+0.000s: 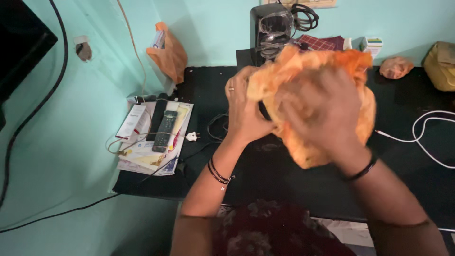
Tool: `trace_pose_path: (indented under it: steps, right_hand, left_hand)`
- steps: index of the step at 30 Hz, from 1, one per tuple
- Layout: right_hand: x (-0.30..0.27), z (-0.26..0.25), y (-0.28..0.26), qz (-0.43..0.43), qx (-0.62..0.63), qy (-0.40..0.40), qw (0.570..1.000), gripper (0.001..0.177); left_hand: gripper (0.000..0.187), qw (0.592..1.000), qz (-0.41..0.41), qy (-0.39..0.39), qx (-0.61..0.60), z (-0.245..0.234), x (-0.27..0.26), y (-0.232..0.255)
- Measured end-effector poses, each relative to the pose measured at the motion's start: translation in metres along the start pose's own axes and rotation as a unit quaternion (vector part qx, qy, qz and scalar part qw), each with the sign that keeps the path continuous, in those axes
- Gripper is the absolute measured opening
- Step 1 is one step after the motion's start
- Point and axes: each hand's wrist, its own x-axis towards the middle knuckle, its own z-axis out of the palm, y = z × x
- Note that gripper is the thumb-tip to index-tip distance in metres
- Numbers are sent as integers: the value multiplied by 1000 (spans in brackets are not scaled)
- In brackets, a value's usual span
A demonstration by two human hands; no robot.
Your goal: The person wipes the surfaces of two small black speakers and a larger black speaker unit on a desk using an orange cloth. They handle each speaker individually, turning them over to clean multiple sides before placing them back on the desk.
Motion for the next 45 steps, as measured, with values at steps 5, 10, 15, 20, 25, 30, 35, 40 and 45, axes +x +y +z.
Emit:
trace_pose_path:
  steps: [5,10,15,20,25,30,35,40,45]
  right_hand:
    - [19,3,48,87,146,-21,985,15]
    - [-24,32,40,175,364,59,913,13]
    - [-53,44,2,99,297,68,947,21]
    - [-28,33,-1,13,165,87,982,27]
    - [-25,35,12,15,96,66,993,30]
    - [-63,48,-16,-92,76,48,992,40]
    - [-46,39,-15,-80,64,40,994,39]
    - [-20,37,-1,24,77,29,996,35]
    - [-45,44,-20,-49,85,12,995,40]
  left_hand:
    - [107,997,11,0,-82,-13,-6,11]
    - [101,934,-68,31,-350,-10,-10,-10]
    - [58,631,-273,19,-726,27,-53,-73]
    - [26,548,-345,-80,-758,47,-88,-116]
    - [26,510,-394,-66,-762,38,-82,-97]
    - [28,399,-230,-74,-885,17,-68,-114]
    - [16,540,-420,2,-730,31,-73,-104]
    - [22,521,-434,-87,-730,42,-81,-92]
    - [11,534,-447,91,-713,40,-82,-115]
